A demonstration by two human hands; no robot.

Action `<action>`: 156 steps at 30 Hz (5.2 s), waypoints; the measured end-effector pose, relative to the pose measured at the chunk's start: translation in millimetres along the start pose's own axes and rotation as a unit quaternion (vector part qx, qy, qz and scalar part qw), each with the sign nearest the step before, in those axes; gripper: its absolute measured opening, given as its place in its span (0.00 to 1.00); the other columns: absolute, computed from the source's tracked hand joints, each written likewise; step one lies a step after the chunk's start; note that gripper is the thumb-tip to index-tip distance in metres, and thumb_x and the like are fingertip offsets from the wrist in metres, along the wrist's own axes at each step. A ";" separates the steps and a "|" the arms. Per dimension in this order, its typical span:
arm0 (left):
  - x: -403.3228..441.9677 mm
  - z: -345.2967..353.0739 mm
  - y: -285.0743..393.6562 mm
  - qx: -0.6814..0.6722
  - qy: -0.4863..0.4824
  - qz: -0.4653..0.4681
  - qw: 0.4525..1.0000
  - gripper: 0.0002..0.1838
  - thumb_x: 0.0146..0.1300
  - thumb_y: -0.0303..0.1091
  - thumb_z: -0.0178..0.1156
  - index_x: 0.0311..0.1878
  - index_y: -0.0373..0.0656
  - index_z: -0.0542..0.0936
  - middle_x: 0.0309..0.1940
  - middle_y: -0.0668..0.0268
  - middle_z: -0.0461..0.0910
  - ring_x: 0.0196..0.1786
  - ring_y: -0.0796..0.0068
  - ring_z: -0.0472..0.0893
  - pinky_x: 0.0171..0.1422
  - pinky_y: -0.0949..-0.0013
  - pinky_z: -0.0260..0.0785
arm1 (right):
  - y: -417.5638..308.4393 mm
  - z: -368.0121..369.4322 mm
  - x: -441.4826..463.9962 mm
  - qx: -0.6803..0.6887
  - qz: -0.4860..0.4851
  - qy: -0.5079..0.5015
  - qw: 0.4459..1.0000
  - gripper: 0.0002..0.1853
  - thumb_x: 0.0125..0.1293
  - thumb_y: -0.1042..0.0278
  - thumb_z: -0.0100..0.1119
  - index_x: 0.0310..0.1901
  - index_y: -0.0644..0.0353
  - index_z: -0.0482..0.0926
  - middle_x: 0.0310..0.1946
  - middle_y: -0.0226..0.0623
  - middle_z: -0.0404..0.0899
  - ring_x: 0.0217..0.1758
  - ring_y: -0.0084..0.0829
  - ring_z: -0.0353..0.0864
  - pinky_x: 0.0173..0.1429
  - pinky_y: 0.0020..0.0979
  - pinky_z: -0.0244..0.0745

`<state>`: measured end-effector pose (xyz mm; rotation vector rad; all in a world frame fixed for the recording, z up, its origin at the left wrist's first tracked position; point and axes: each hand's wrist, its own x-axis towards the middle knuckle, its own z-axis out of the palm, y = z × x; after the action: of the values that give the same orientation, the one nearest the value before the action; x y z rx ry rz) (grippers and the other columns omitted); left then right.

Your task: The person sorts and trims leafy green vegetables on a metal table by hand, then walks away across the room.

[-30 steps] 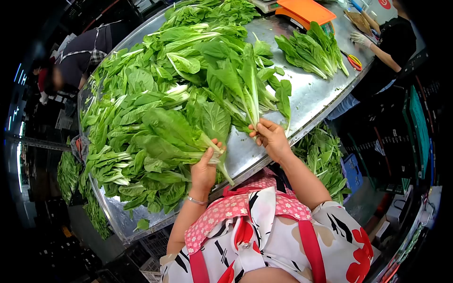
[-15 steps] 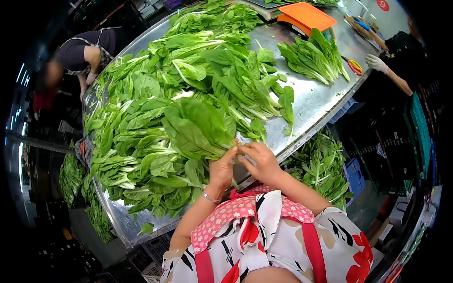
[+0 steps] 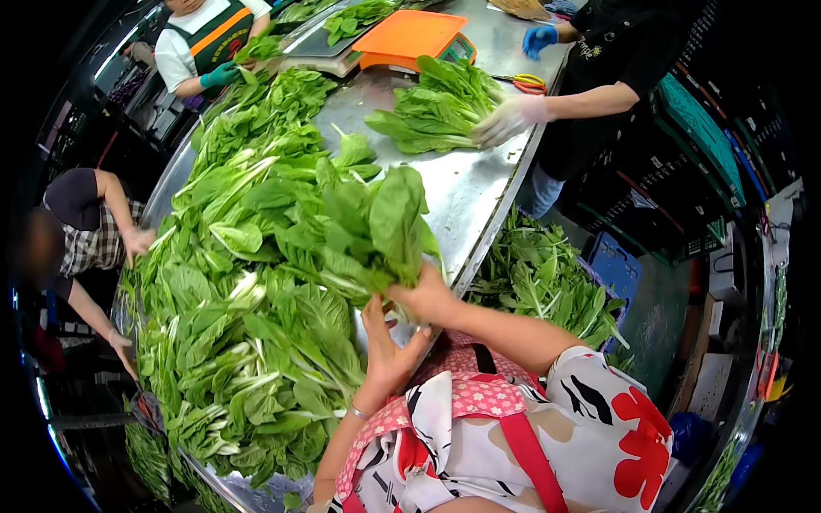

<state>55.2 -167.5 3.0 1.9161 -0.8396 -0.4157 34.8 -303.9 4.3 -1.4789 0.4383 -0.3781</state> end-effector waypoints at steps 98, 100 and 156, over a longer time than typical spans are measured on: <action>-42.2 -43.6 -26.2 -0.460 0.169 -0.165 0.856 0.10 0.56 0.25 0.49 0.42 0.36 0.68 0.36 0.56 0.73 0.38 0.65 0.76 0.39 0.60 0.73 | 10.1 11.4 16.3 0.168 0.084 -0.032 0.982 0.14 0.62 0.68 0.52 0.47 0.64 0.71 0.32 0.36 0.77 0.31 0.24 0.75 0.26 0.22 0.68; -42.6 -51.1 -16.7 -0.475 0.159 -0.154 0.852 0.09 0.58 0.24 0.47 0.42 0.32 0.68 0.38 0.53 0.73 0.37 0.67 0.76 0.37 0.67 0.74 | 4.1 11.2 7.2 0.284 0.148 -0.050 0.946 0.13 0.62 0.70 0.51 0.49 0.61 0.70 0.36 0.39 0.76 0.33 0.27 0.76 0.29 0.24 0.67; -35.2 -27.9 -50.3 -0.481 0.251 -0.244 0.804 0.24 0.58 0.39 0.58 0.52 0.41 0.61 0.39 0.63 0.70 0.41 0.70 0.74 0.43 0.68 0.69 | 12.7 57.8 -50.4 -0.249 -0.160 -0.234 0.926 0.11 0.52 0.68 0.60 0.34 0.66 0.74 0.26 0.41 0.72 0.26 0.34 0.73 0.32 0.28 0.69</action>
<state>66.1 -109.8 -30.2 1.1252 0.2527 -0.4765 19.9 -228.0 -3.5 -2.0786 -0.1102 -0.1579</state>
